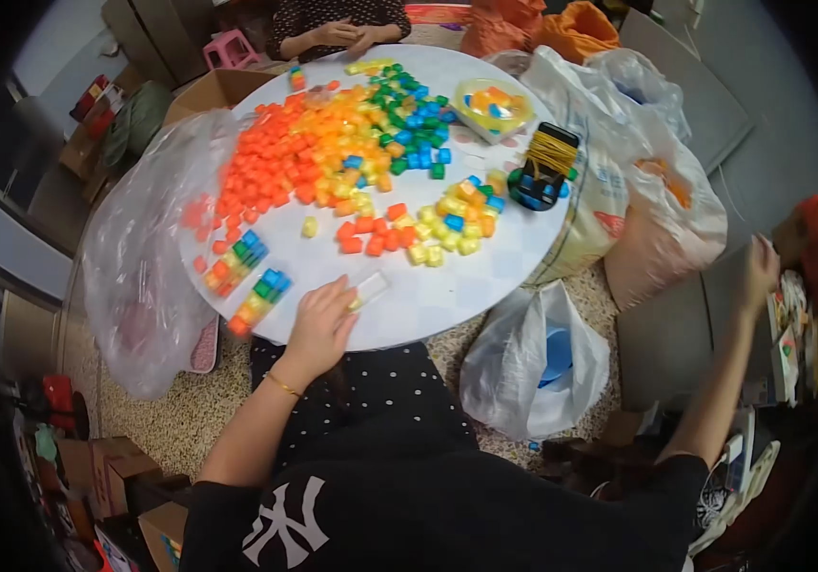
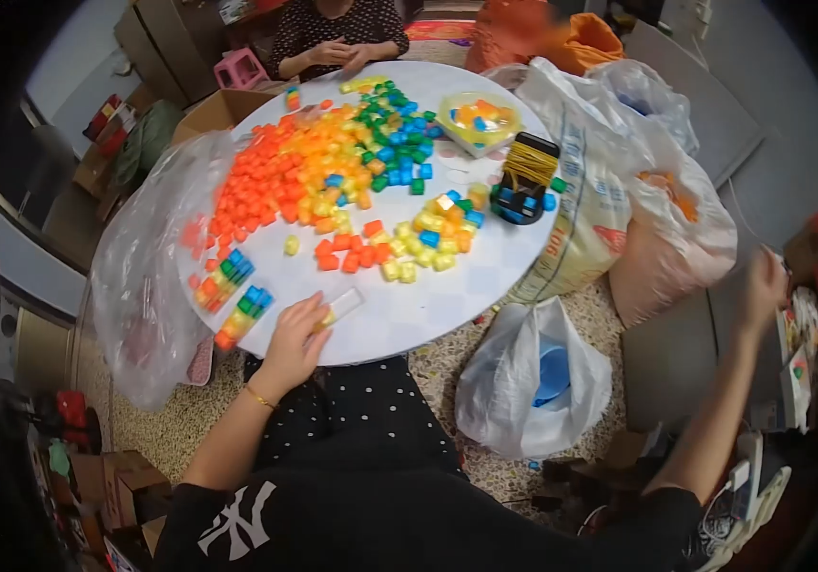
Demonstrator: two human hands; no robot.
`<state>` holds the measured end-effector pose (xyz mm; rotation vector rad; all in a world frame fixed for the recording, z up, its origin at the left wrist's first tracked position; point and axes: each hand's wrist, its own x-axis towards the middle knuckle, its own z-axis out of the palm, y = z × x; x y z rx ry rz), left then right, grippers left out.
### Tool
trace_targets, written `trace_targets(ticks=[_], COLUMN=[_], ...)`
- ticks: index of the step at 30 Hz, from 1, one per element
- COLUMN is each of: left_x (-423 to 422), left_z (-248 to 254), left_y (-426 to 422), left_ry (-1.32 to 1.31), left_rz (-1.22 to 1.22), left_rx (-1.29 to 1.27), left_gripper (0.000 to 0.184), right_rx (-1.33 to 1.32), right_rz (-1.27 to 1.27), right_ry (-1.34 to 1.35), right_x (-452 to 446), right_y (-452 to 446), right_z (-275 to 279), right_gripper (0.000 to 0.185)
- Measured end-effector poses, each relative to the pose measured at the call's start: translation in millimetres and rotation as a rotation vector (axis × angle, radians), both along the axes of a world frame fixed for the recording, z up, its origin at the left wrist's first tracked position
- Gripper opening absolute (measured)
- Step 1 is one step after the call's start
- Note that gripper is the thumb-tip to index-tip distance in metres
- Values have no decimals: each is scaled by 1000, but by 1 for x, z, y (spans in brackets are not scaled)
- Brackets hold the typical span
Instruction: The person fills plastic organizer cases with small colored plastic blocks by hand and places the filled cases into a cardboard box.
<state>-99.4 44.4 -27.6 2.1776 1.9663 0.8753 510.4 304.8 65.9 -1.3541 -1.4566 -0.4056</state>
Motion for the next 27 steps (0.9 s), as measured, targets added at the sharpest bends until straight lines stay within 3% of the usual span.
trace_targets(ticks=[1,2,3,4,6,8,9,11,16,19,22,24,25,27], left_x=[0,1,1,3,5,3,4,5,8,8,7,8,8,8], left_z=[1,0,1,-1,-4,-7,-6,-2,-3,-1,-2,-1,-2,-2], left_y=[3,6,8,9,10,8,7,6,4,4,3,3,3,3], left_ry=[12,22,-1,-5,13,23,17,1,-8,-7,-17,-10,-15,-7], left_rz=[-12,-27,-25,-15,22,30,25,9,15,12,4,7,10,7], left_rx=[-5,-12,-16,-16,53,39,31,29,47,39,37,45,44,36], left_gripper=[33,33,34,34,34,35,35,35,35,34,35,35,35,35], right_rx=[-196,-375,-593,-479,-390,-527,-527,-770,-801,-752,-919,-541,-542,-852], right_rz=[196,342,596,1035,946,598,604,399,562,600,656,630,631,684], right_ry=[174,33,-54,-95,-356,-345,-347,-442,-567,-468,-506,-579,-584,-465], right_x=[-105,-182,-267,-313,-402,-457,-471,-483,-470,-465,-463,-461,-462,-465], right_y=[-19,-24,-56,-41,-38,-9,6,28,35,50,60,64,66,75], right_z=[5,-21,-4,-45,-60,-70,-78,-90,-85,-84,-81,-84,-82,-77], right_gripper=[21,22,20,21,21,21,21,23,27,23,26,32,32,36])
